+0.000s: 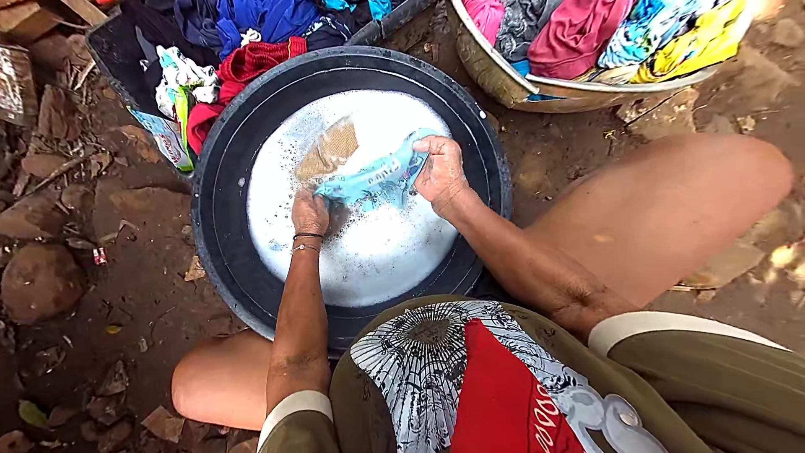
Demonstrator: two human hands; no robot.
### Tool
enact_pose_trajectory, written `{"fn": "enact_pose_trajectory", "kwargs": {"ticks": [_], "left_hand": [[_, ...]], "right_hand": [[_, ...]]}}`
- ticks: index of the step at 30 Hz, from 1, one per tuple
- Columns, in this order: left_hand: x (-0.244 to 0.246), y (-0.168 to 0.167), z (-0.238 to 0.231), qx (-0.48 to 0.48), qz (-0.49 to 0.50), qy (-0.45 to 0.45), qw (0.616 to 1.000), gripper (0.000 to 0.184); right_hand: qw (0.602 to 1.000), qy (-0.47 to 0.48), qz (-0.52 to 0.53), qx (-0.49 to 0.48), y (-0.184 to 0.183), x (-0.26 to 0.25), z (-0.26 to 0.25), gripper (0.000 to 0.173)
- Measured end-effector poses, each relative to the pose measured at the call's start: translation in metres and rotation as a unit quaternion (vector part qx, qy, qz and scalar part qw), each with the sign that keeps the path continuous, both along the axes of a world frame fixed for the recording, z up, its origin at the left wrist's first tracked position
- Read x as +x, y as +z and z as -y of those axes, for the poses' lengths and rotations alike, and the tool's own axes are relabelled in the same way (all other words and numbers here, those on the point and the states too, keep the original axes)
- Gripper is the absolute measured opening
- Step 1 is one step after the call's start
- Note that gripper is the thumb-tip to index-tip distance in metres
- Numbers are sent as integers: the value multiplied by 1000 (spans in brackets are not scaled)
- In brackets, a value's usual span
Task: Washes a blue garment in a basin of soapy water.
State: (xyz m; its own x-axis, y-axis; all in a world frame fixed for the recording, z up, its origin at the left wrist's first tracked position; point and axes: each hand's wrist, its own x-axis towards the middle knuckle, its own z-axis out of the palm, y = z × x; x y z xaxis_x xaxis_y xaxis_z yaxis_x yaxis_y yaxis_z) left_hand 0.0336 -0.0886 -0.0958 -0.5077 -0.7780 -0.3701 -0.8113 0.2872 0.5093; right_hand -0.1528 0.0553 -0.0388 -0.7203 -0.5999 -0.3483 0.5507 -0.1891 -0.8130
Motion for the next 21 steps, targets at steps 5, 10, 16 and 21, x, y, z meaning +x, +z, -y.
{"fn": "enact_pose_trajectory", "kwargs": {"ticks": [5, 10, 16, 21], "left_hand": [[-3, 1, -2, 19, 79, -63, 995, 45], [1, 7, -2, 16, -126, 55, 990, 32], [-29, 54, -23, 120, -444, 123, 879, 25], [-24, 23, -15, 127, -390, 146, 900, 44]], "right_hand": [[999, -4, 6, 36, -7, 0, 2, 11], [996, 32, 4, -79, 5, -1, 2, 19], [980, 96, 153, 86, -41, 17, 5, 46], [994, -33, 38, 99, -24, 21, 9, 13]]}}
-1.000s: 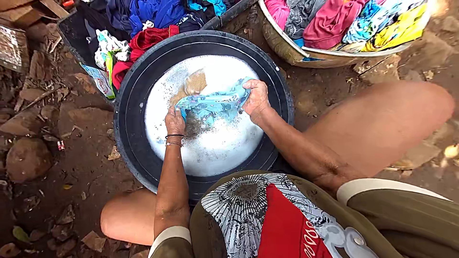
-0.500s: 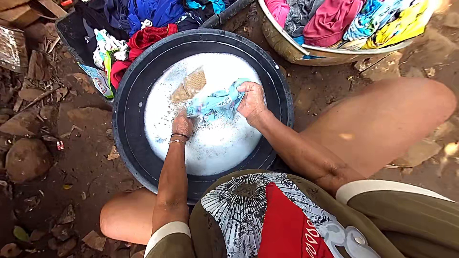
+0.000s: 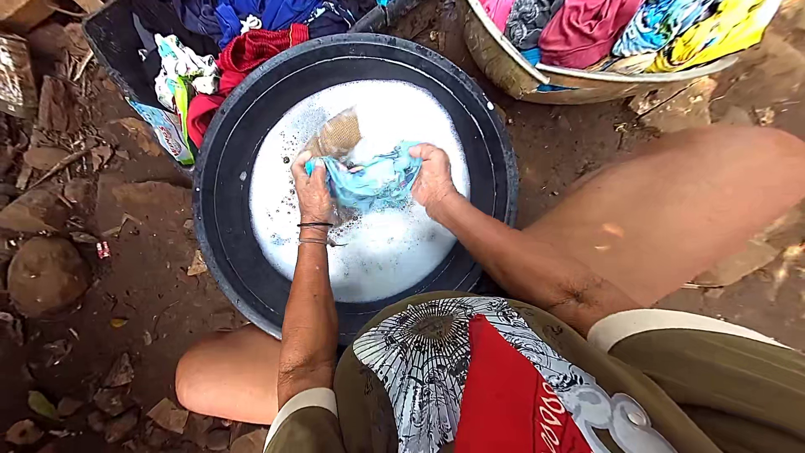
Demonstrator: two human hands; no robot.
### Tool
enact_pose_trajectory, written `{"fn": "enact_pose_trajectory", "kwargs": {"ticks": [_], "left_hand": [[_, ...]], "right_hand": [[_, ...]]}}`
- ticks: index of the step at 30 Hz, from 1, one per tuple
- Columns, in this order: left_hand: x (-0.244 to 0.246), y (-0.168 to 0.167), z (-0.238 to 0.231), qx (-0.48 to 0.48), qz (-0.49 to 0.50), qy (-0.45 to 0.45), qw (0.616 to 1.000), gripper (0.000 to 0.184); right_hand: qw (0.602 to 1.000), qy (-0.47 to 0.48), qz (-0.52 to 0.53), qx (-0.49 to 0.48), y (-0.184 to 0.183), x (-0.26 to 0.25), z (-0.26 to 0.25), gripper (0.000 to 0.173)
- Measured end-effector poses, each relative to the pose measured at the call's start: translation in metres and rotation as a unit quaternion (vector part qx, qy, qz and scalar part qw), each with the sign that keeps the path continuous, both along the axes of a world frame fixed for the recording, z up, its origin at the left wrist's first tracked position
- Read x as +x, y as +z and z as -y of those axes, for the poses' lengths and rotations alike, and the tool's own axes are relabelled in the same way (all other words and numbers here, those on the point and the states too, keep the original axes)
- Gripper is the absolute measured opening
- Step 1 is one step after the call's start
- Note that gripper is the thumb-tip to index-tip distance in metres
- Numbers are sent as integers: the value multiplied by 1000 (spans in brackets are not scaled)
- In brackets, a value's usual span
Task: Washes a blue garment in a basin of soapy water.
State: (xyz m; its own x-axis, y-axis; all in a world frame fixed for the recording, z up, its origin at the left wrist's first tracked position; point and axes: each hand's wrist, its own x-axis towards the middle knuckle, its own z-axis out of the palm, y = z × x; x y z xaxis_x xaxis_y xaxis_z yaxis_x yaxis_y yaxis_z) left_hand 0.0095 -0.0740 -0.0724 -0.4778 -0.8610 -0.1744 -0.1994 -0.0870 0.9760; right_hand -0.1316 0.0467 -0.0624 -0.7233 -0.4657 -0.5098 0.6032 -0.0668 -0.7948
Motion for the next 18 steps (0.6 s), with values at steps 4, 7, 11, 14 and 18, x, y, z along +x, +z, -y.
{"fn": "enact_pose_trajectory", "kwargs": {"ticks": [4, 7, 11, 14, 18], "left_hand": [[17, -27, 3, -12, 208, -17, 978, 36], [21, -24, 7, -12, 180, 5, 984, 33], [25, -20, 14, -17, 145, -7, 989, 34], [26, -26, 11, -13, 169, -10, 986, 28], [27, -26, 8, 12, 163, -21, 986, 42]], "right_hand": [[992, 6, -89, -88, 16, -10, 2, 16], [992, 28, -83, -91, 11, -7, 1, 18], [996, 31, -75, -47, 4, -2, 0, 15], [995, 43, -88, -38, 3, -1, -1, 16], [995, 46, -84, -36, 3, -4, -1, 16]]}}
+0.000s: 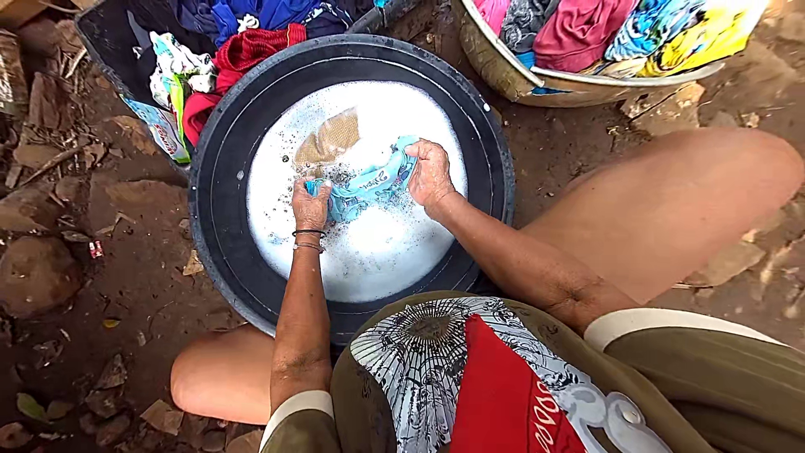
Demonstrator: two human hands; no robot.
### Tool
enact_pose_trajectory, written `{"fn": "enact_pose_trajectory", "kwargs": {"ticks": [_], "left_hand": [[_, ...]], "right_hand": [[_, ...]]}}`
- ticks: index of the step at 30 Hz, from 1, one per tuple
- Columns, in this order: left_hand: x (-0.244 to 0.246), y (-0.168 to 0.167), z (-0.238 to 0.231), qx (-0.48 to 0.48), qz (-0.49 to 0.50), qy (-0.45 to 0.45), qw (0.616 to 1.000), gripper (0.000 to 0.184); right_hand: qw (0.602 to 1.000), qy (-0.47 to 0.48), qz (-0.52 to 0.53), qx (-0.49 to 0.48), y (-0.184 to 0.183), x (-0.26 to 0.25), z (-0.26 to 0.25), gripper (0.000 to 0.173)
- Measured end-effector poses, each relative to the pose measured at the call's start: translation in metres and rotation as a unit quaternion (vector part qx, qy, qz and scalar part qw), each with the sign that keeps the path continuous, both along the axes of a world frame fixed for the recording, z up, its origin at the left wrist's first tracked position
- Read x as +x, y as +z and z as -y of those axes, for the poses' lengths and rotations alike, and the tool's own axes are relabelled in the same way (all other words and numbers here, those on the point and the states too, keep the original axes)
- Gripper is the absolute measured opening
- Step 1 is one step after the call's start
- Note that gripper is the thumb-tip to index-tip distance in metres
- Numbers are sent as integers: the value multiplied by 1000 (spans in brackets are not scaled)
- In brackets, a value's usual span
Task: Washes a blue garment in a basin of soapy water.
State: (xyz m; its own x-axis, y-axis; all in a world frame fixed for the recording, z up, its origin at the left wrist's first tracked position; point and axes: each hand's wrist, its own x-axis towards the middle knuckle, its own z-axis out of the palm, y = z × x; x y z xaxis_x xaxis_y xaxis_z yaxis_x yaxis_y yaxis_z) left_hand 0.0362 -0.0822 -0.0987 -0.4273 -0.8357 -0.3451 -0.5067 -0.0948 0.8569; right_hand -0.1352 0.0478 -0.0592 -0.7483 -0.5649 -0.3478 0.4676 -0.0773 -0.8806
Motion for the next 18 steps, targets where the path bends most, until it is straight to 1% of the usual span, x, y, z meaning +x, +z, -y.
{"fn": "enact_pose_trajectory", "kwargs": {"ticks": [4, 7, 10, 13, 15, 16, 17, 18], "left_hand": [[1, -1, 0, -13, 27, -5, 1000, 32], [1, -1, 0, -13, 21, -2, 1000, 33], [0, 0, -2, -8, 19, -3, 1000, 38], [3, -10, 0, -20, 71, -19, 997, 32], [2, -10, 3, -19, 91, -7, 996, 29], [-1, -3, 4, -12, 83, 6, 996, 31], [-5, 6, 3, -11, 53, 20, 998, 31], [-11, 16, 1, -20, -2, 30, 999, 29]], "right_hand": [[1000, 1, -8, 2, -1, 2, -1, 16], [1000, 2, -10, -3, -1, 2, 0, 17], [1000, 1, -2, -8, -1, 0, -1, 17], [1000, -3, 23, -8, -4, 0, -2, 18], [998, 10, 55, -11, -8, -2, -4, 20], [996, 22, 81, -7, -11, -1, -6, 21], [992, 35, 118, 7, -13, 0, -9, 22], [986, 50, 153, 30, -16, 2, -11, 27]]}}
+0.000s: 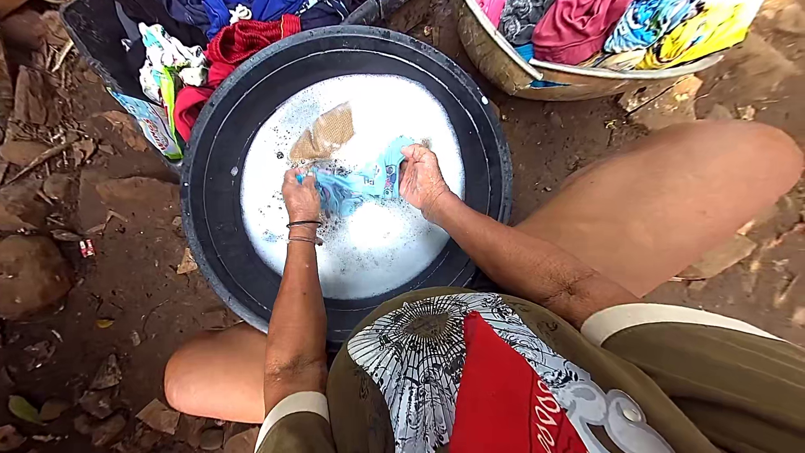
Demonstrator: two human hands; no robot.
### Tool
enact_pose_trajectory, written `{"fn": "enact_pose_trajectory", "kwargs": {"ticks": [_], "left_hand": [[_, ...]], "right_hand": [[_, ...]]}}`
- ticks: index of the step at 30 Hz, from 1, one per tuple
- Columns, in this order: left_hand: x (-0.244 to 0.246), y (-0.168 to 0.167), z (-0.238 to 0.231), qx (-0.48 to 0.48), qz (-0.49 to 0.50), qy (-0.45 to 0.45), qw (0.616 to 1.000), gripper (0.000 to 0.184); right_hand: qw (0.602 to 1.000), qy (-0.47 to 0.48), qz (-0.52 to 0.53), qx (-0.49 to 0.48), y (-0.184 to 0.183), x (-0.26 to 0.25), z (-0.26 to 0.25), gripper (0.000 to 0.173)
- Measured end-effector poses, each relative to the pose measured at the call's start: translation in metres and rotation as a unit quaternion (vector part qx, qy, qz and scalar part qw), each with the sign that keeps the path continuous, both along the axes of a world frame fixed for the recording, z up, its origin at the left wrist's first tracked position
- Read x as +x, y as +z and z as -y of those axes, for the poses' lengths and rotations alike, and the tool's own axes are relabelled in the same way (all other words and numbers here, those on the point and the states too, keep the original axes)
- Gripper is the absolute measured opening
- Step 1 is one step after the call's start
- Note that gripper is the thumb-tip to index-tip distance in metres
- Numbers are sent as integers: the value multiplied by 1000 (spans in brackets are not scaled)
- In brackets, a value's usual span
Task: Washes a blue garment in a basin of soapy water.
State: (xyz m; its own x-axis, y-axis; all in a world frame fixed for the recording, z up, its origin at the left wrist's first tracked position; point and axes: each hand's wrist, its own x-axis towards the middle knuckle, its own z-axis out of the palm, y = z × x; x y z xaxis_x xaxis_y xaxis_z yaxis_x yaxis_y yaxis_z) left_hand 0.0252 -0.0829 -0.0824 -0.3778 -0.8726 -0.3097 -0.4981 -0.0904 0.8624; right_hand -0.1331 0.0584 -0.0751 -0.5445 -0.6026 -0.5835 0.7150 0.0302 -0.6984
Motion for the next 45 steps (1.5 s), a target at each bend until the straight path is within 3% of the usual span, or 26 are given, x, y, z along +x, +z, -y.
{"fn": "enact_pose_trajectory", "kwargs": {"ticks": [2, 4, 6, 8, 9, 10, 13, 17, 18, 21, 23, 28, 32, 34, 36, 38, 40, 42, 43, 45], "left_hand": [[-18, 29, -12, -31, -139, -33, 989, 25], [-34, 59, -36, -70, -212, -126, 967, 31], [-45, 70, -68, -176, -198, -243, 933, 27], [-49, 53, -87, -358, -130, -320, 867, 25], [-47, 42, -86, -419, -96, -320, 844, 29], [-43, 34, -78, -437, -50, -295, 848, 30], [-38, 40, -50, -322, 125, -221, 912, 37], [-46, 59, -80, -390, 30, -199, 898, 30], [-43, 58, -80, -379, 32, -206, 902, 30], [-32, 48, -51, -275, 159, -227, 921, 39], [-31, 47, -42, -242, 217, -226, 918, 45], [-9, 74, 2, -236, 204, -134, 940, 52], [21, 70, 34, -275, 212, 7, 938, 53], [28, 57, 42, -246, 243, 47, 937, 53], [29, 42, 42, -177, 274, -4, 945, 52], [24, 14, 31, -140, 271, -136, 943, 58], [16, -18, 8, -145, 307, -267, 902, 66], [12, -34, -10, -128, 361, -325, 865, 66], [12, -38, -13, -114, 377, -333, 857, 64], [13, -38, -13, -85, 397, -347, 845, 56]], "right_hand": [[997, 25, 62, 36, -5, 6, 1, 41], [992, 42, 114, 21, -1, 17, 3, 51], [988, 26, 145, -54, 0, 27, 4, 43], [985, -22, 123, -116, -5, 34, 6, 25], [989, -51, 107, -91, 3, 37, 10, 22], [994, -53, 85, -50, 18, 39, 9, 23], [993, 0, -112, 41, 37, 45, 14, 25], [913, 77, -394, 70, 35, 41, 16, 18], [913, 77, -397, 56, 35, 43, 14, 17], [976, 58, -207, -28, 40, 52, 13, 23], [984, 50, -166, -43, 35, 52, 13, 22], [940, 107, -323, 22, 46, -7, 13, 20], [948, 2, -317, -17, 60, -53, 8, 17], [957, -41, -287, 4, 49, -54, 12, 15], [968, -24, -236, 77, 24, -42, 14, 20], [972, 33, -182, 145, -10, -27, 12, 36], [955, 108, -173, 216, -34, -12, 5, 42], [917, 193, -221, 269, -42, -6, -1, 38], [913, 210, -225, 268, -43, -7, -3, 36], [949, 172, -165, 204, -30, -16, -7, 32]]}}
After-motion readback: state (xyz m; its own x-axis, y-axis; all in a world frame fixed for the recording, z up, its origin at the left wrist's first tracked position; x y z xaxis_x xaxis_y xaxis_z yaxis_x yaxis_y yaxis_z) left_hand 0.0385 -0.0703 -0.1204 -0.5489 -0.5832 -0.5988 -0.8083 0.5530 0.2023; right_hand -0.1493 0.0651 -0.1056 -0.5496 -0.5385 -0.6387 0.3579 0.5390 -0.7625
